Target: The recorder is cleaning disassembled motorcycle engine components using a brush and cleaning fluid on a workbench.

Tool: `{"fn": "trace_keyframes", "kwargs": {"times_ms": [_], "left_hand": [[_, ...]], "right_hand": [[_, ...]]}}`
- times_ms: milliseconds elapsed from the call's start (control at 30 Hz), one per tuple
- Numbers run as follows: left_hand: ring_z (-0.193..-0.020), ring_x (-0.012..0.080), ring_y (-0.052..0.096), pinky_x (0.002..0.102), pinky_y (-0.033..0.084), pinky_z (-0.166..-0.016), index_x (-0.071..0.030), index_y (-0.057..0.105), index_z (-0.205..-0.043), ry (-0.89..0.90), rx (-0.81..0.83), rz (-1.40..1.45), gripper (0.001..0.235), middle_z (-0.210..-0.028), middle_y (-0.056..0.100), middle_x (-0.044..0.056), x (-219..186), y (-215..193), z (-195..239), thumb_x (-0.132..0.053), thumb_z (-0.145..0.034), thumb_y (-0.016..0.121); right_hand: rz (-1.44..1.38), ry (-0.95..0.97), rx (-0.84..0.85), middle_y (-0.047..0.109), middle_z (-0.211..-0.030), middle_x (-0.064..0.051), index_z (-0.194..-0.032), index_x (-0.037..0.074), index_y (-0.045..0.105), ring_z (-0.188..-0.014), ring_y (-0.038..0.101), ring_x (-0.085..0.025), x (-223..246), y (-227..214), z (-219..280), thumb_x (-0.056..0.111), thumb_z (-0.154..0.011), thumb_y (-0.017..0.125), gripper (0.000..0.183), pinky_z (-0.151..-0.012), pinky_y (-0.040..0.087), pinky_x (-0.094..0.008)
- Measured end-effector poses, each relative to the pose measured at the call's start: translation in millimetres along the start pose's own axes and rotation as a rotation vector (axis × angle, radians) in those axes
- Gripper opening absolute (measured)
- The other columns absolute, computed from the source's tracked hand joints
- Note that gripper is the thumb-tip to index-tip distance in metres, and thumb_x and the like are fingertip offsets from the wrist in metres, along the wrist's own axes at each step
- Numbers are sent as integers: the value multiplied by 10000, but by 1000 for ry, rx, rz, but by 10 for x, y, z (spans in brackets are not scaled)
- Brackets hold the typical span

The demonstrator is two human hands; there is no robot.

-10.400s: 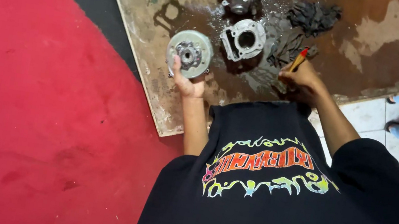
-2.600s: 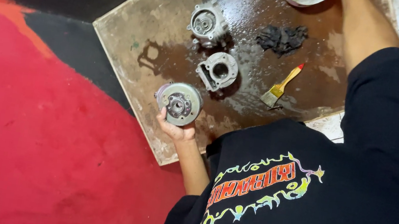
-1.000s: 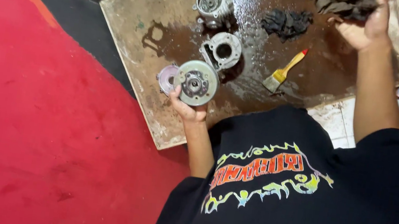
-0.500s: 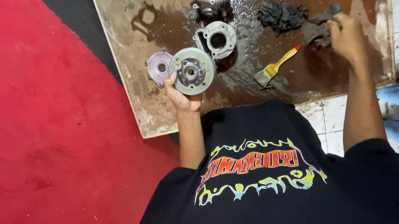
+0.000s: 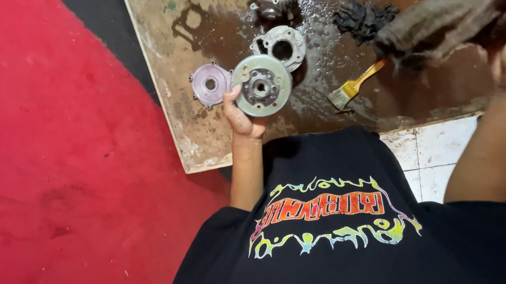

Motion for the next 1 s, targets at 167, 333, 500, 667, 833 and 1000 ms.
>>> {"fn": "trace_keyframes", "kwargs": {"times_ms": [167,333,500,667,833,1000], "left_hand": [[-1124,320,667,484,550,-998,11,561,-1367,-66,-9,-14,528,-1245,672,182,128,-67,-30,-278,-924,571],[-1149,308,666,462,538,-1041,33,560,-1409,-84,139,-172,532,-1261,672,190,293,183,-143,-277,-977,582],[-1150,273,675,420,538,-1031,23,562,-1379,-118,117,-38,521,-1280,671,168,328,528,-99,-377,-1052,501],[-1135,263,667,420,542,-1010,61,564,-1364,78,56,-136,479,-1263,664,167,227,354,-230,-361,-1162,461],[-1099,250,676,392,549,-980,63,588,-1316,218,26,-93,450,-1218,676,166,219,497,-165,-326,-1141,447],[-1080,241,670,397,549,-989,48,593,-1290,164,122,-143,460,-1194,677,165,294,413,-191,-363,-1190,414]], "right_hand": [[224,-106,584,603,-1277,-136,-1081,77,630,-1225,596,-261,235,688,25,198,-974,679,168,-1069,498,-414],[480,-317,1131,611,-1175,-197,-860,45,650,-1129,609,-313,483,2505,454,196,-860,688,156,-965,506,-463],[829,-606,1109,614,-1149,-185,-1009,10,707,-1264,578,-385,-206,3121,713,218,-768,664,322,-1223,362,-590],[783,-519,781,565,-1298,-289,-1218,-71,682,-1276,520,-470,-429,3148,701,248,-849,624,491,-1124,385,-591],[546,-426,387,645,-1322,-278,-1302,-110,651,-1290,614,-481,-626,2924,882,97,-1032,601,344,-1200,438,-551],[810,-720,602,718,-1021,-193,-975,-42,728,-1116,678,-383,22,3215,736,107,-845,718,198,-1173,391,-587]]}}
Point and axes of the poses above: each hand's wrist, its own z-axis away from the middle knuckle, its own y-axis out of the palm, x = y × z, the point moved 7 cm from there along -z, towards the middle knuckle
